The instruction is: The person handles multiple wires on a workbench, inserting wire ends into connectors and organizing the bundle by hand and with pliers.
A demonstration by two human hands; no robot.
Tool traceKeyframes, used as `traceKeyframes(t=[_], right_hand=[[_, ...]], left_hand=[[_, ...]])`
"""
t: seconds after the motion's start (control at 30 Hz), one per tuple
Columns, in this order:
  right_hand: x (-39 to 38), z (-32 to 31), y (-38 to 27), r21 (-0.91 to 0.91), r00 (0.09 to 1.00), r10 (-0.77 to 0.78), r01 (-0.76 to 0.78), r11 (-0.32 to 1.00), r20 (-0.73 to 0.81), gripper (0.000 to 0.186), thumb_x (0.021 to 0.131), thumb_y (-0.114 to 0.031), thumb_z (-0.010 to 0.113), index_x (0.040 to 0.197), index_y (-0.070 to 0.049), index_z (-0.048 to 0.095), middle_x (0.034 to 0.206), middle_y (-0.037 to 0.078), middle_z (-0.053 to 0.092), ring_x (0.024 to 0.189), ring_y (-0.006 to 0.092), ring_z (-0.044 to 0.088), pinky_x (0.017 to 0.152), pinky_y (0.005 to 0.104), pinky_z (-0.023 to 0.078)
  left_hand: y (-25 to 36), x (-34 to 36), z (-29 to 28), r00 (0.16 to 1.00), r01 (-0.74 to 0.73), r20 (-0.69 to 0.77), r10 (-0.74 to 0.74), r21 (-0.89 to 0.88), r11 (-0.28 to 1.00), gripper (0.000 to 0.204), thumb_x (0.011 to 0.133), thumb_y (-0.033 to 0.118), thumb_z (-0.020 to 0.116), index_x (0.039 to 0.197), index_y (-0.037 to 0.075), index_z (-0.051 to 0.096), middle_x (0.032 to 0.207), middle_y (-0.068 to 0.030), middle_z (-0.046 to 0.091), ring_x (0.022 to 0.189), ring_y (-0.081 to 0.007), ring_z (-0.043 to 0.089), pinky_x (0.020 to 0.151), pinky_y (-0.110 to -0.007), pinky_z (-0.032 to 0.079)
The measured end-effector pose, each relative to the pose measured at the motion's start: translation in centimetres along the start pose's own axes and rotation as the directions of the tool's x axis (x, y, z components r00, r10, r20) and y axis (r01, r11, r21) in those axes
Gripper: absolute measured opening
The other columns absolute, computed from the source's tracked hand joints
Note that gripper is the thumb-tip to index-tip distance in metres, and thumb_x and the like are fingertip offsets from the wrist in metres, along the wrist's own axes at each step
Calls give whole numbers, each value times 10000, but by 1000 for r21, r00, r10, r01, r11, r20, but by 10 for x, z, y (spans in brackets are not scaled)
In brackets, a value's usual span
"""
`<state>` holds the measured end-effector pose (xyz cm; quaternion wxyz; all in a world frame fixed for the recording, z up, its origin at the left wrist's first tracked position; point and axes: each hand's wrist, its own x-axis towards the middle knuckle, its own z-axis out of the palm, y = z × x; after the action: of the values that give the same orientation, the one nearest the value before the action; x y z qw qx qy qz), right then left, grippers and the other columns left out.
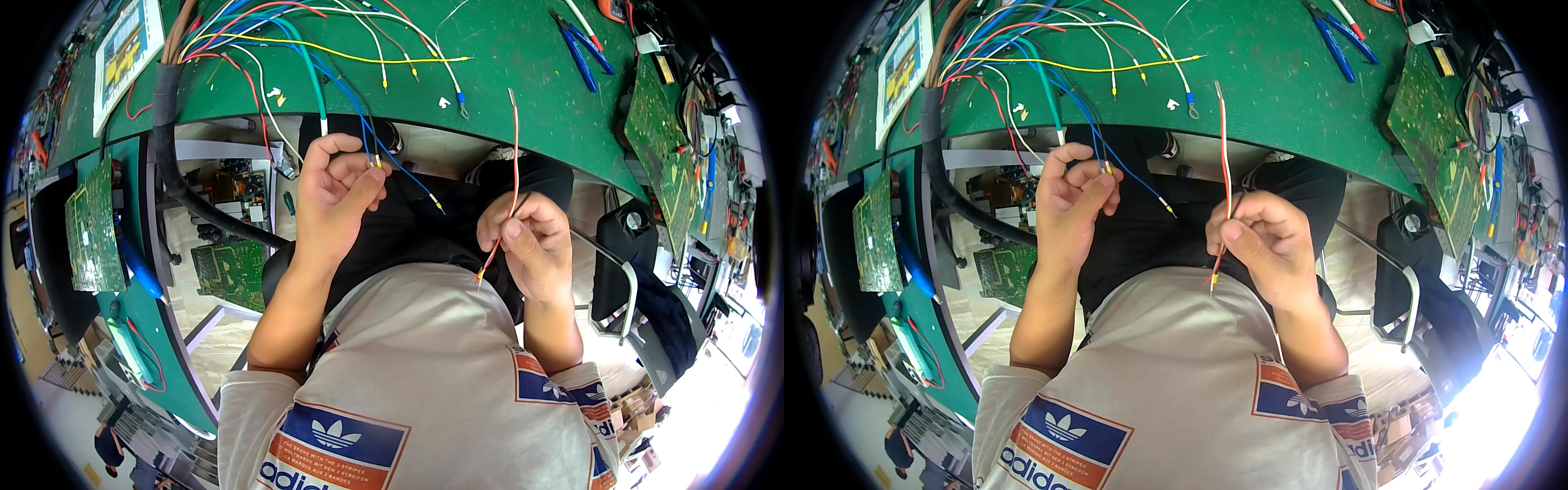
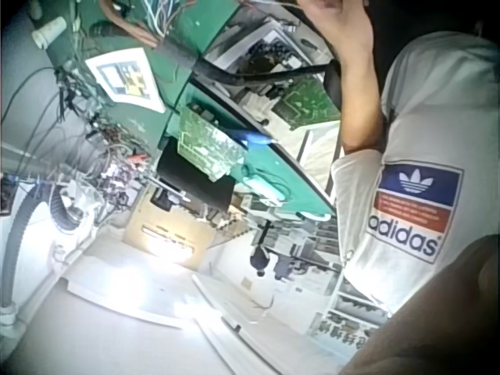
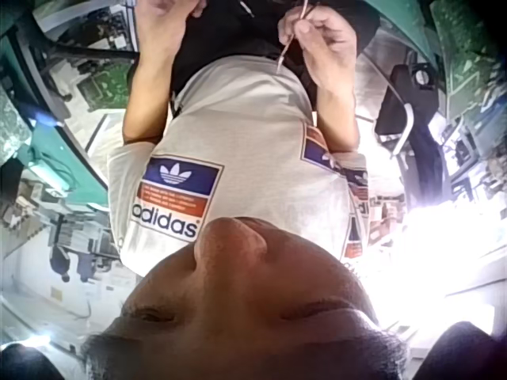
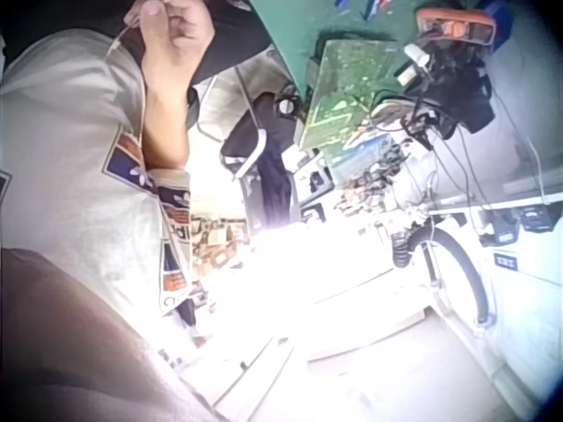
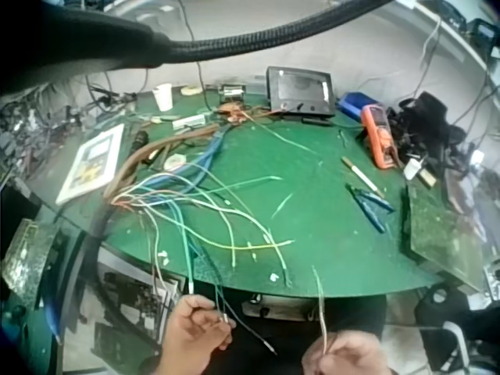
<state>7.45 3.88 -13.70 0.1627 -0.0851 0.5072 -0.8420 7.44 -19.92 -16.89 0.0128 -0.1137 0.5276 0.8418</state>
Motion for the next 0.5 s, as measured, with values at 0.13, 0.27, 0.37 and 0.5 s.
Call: traceKeyframes(t=[0.13, 0.27, 0.37, 0.5], right_hand=[[26, 12, -8, -3, 999, 41, -41, 999, 20, 81, 934, -40, 603, 1001, 6, 602, 842, 92, 643, 719, 146, 608, 623, 263, 474], [61, 30, -15, -16, 996, 82, -82, 997, 26, 107, 926, -59, 620, 1011, 4, 604, 839, 71, 648, 708, 124, 605, 615, 246, 466], [90, 38, -18, -81, 987, 159, -156, 984, 28, 133, 903, -75, 644, 1003, 2, 602, 845, 54, 646, 694, 97, 587, 613, 229, 456], [118, 47, -15, -260, 984, 155, -127, 957, 88, 154, 886, -104, 665, 971, 8, 604, 825, 38, 640, 690, 78, 575, 632, 225, 471]], left_hand=[[4, -2, 0, 999, 36, 36, -34, -41, 999, 287, 883, -55, 583, 1162, -14, 529, 925, -116, 668, 627, -100, 537, 511, -233, 404], [14, -4, 2, 997, 70, 46, -68, -51, 996, 328, 891, -40, 586, 1214, -23, 534, 930, -105, 659, 623, -90, 519, 500, -217, 386], [23, -4, 1, 992, 101, 81, -99, -32, 994, 336, 900, -19, 587, 1234, -30, 543, 896, -82, 639, 621, -85, 508, 504, -215, 383], [29, -4, -4, 985, 93, 143, -98, 41, 995, 313, 911, 8, 584, 1221, -36, 562, 847, -52, 609, 627, -85, 506, 512, -214, 384]])
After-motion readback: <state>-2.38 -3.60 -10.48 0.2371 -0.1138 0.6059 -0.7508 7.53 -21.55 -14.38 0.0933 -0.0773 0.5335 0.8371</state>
